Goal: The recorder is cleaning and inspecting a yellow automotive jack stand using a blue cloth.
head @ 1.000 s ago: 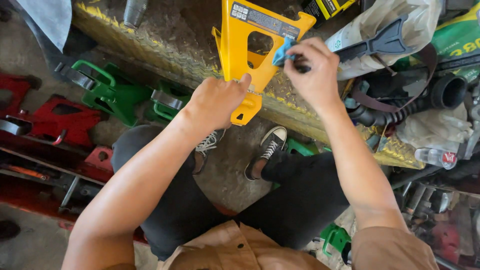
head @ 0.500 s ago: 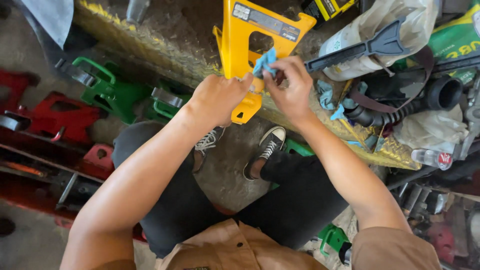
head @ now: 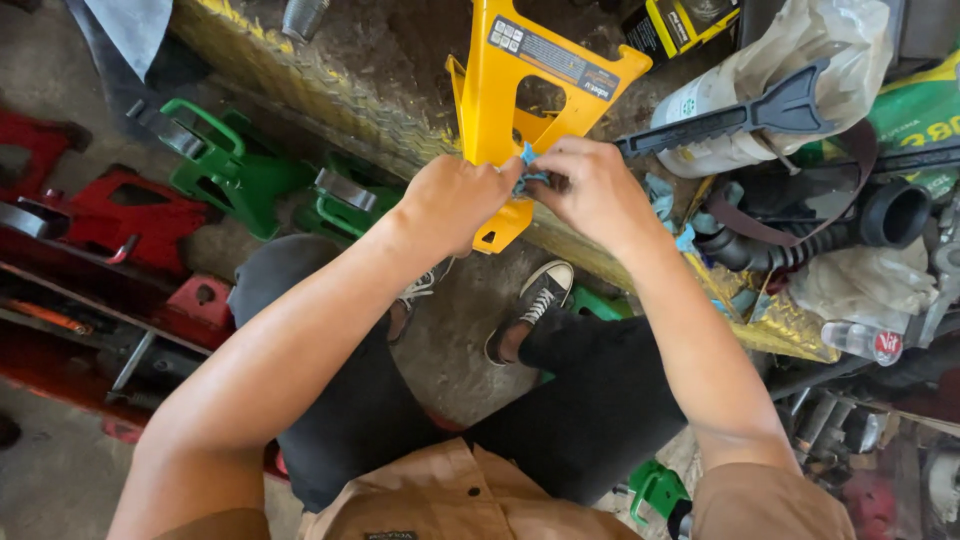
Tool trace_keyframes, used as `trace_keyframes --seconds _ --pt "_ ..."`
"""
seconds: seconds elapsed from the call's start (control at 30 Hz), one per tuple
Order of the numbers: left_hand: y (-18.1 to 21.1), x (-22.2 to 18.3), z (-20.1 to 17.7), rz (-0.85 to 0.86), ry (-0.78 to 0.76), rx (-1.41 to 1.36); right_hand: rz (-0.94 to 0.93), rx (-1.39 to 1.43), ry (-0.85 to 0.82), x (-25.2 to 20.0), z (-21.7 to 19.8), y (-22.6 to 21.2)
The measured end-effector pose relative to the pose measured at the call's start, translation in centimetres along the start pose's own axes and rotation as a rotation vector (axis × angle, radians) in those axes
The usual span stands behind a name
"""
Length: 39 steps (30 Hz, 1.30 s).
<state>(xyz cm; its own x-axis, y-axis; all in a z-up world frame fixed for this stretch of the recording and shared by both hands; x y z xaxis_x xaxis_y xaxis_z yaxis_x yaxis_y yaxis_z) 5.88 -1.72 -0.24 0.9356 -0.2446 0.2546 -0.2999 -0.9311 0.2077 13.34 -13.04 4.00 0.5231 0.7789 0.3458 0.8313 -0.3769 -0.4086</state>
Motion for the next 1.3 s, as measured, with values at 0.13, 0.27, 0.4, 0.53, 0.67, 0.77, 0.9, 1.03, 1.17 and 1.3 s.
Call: trace_keyframes --seconds 0.13,0.27,0.4,0.53,0.67,0.77,0.9,1.03,1.17,1.3 --pt "0.0 -0.2 0.2 -0.008 -0.010 0.004 -0.037 0.034 0.027 0.9 0.6 -0.3" --pt "-0.1 -0.2 0.3 0.000 0.010 0.018 -0.098 0.024 0.033 2.1 0.9 -0.2" --pt "0.1 -0.2 -0.4 0.031 -0.015 0.025 -0.155 0.033 0.084 3.8 1.9 -0.2" --pt "0.2 -0.1 -0.4 0.026 -0.013 0.007 -0.232 -0.046 0.237 5.6 2.5 0.1" --pt "0.0 0.0 -1.1 0.017 -0.011 -0.019 -0.201 -0.108 0.430 7.7 2.0 0.2" --pt "-0.4 0.2 -1.3 0.005 0.036 -0.035 -0.161 -0.035 0.332 7.6 1.6 0.4" --pt "-0.8 0.2 -2.2 0.008 0.122 -0.019 -0.162 0.040 0.069 6.0 -0.5 0.4" --pt "-0.9 0.4 -2.9 -0.015 0.035 -0.073 0.018 -0.016 -0.032 3.9 -3.3 3.0" --pt "-1.4 1.2 -4.3 -0.038 0.130 -0.173 0.150 -0.008 0.195 2.5 -5.9 5.6" --pt "-1.9 1.9 -4.6 -0.068 0.075 -0.180 0.185 0.125 0.272 1.4 -3.7 7.6"
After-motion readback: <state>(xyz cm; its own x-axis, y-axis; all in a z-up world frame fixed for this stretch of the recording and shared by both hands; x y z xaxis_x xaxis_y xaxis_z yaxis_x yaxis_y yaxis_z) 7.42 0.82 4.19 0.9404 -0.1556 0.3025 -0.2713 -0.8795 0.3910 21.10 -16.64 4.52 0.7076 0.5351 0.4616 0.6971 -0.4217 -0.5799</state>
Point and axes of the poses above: each hand's wrist, its own x-axis towards the middle knuckle, its own z-axis out of the palm, y = z × x, the point moved 6 cm from there along x, towards the middle knuckle, and after that the axes turned 15 degrees about y, right-handed, at the moved point
